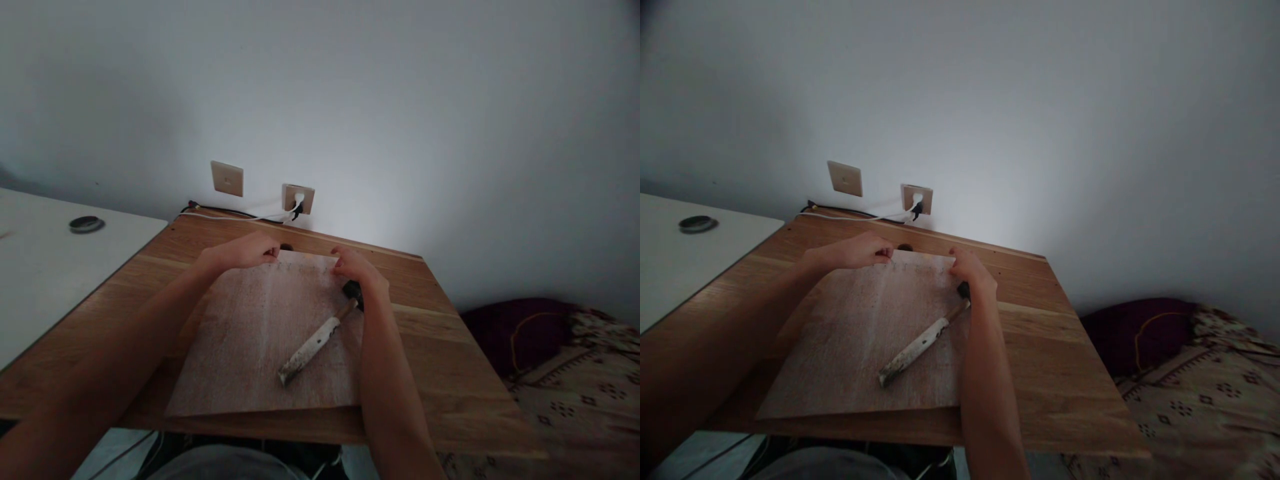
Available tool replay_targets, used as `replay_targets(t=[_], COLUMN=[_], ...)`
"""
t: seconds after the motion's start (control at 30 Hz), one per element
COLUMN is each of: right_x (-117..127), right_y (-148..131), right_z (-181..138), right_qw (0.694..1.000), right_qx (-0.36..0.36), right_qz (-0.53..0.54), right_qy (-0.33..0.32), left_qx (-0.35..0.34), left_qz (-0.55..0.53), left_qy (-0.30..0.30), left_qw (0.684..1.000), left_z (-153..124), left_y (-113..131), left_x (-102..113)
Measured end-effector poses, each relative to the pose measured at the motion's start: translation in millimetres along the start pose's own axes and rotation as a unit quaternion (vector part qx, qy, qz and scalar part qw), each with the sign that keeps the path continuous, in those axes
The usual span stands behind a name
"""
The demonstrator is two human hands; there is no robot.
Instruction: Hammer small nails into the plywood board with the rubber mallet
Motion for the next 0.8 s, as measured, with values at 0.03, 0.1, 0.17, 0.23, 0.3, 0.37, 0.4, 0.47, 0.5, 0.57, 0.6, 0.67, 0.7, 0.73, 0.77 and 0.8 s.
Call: replay_targets(t=[0.03, 0.1, 0.17, 0.23, 0.3, 0.37, 0.4, 0.47, 0.5, 0.57, 0.6, 0.67, 0.7, 0.73, 0.77, 0.8], right_x=[-0.2, 0.0, 1.1, 2.8, 4.5, 4.9, 4.5, 2.9, 1.8, 0.1, -0.6, -1.6, -1.9, -2.1, -2.3, -2.7], right_y=[0.5, 1.4, 1.4, 0.3, -1.8, -3.9, -4.8, -6.5, -7.3, -8.9, -9.6, -11.1, -12.2, -13.4, -14.7, -15.8], right_z=[0.2, 0.5, 0.9, 1.2, 1.3, 1.5, 1.6, 1.8, 1.9, 2.0, 2.1, 2.3, 2.4, 2.5, 2.7, 2.9], right_qw=[1.000, 1.000, 1.000, 1.000, 0.999, 0.999, 0.998, 0.998, 0.998, 0.998, 0.998, 0.998, 0.998, 0.998, 0.998, 0.998], right_qx=[-0.001, -0.004, -0.003, 0.003, 0.016, 0.027, 0.030, 0.036, 0.038, 0.039, 0.038, 0.034, 0.034, 0.036, 0.037, 0.036], right_qz=[0.001, 0.002, 0.003, 0.008, 0.020, 0.037, 0.044, 0.051, 0.051, 0.049, 0.049, 0.052, 0.054, 0.055, 0.054, 0.051], right_qy=[0.002, 0.009, 0.016, 0.021, 0.023, 0.019, 0.014, 0.001, -0.005, -0.014, -0.017, -0.022, -0.024, -0.024, -0.023, -0.023], left_qx=[0.001, 0.002, 0.001, 0.001, 0.007, 0.018, 0.023, 0.027, 0.025, 0.015, 0.012, 0.012, 0.014, 0.015, 0.016, 0.015], left_qz=[0.003, 0.009, 0.015, 0.021, 0.035, 0.050, 0.054, 0.050, 0.046, 0.040, 0.040, 0.042, 0.044, 0.045, 0.046, 0.046], left_qy=[0.000, 0.000, 0.003, 0.006, 0.005, -0.003, -0.007, -0.014, -0.017, -0.026, -0.031, -0.036, -0.036, -0.034, -0.030, -0.027], left_qw=[1.000, 1.000, 1.000, 1.000, 0.999, 0.999, 0.998, 0.998, 0.999, 0.999, 0.999, 0.998, 0.998, 0.998, 0.998, 0.998], left_z=[0.1, 0.5, 1.0, 1.6, 2.4, 3.0, 3.3, 3.5, 3.4, 3.4, 3.4, 3.7, 4.0, 4.3, 4.5, 4.7], left_y=[-0.7, -2.9, -6.0, -8.9, -11.2, -12.6, -13.1, -13.4, -13.4, -13.7, -14.1, -15.7, -16.5, -17.2, -17.7, -18.0], left_x=[-0.3, -1.6, -3.8, -6.7, -9.8, -12.5, -13.5, -14.9, -15.4, -16.8, -17.5, -18.8, -19.3, -19.5, -19.6, -19.5])
Point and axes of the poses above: each hand's wrist, its own z-axis towards the middle knuckle, its own x-axis out of the back of the hand, y = z × x, the point moved 4 cm from there along z, towards the middle knuckle, and after that the axes turned 2 degrees about -y, right-handed, at the moved point
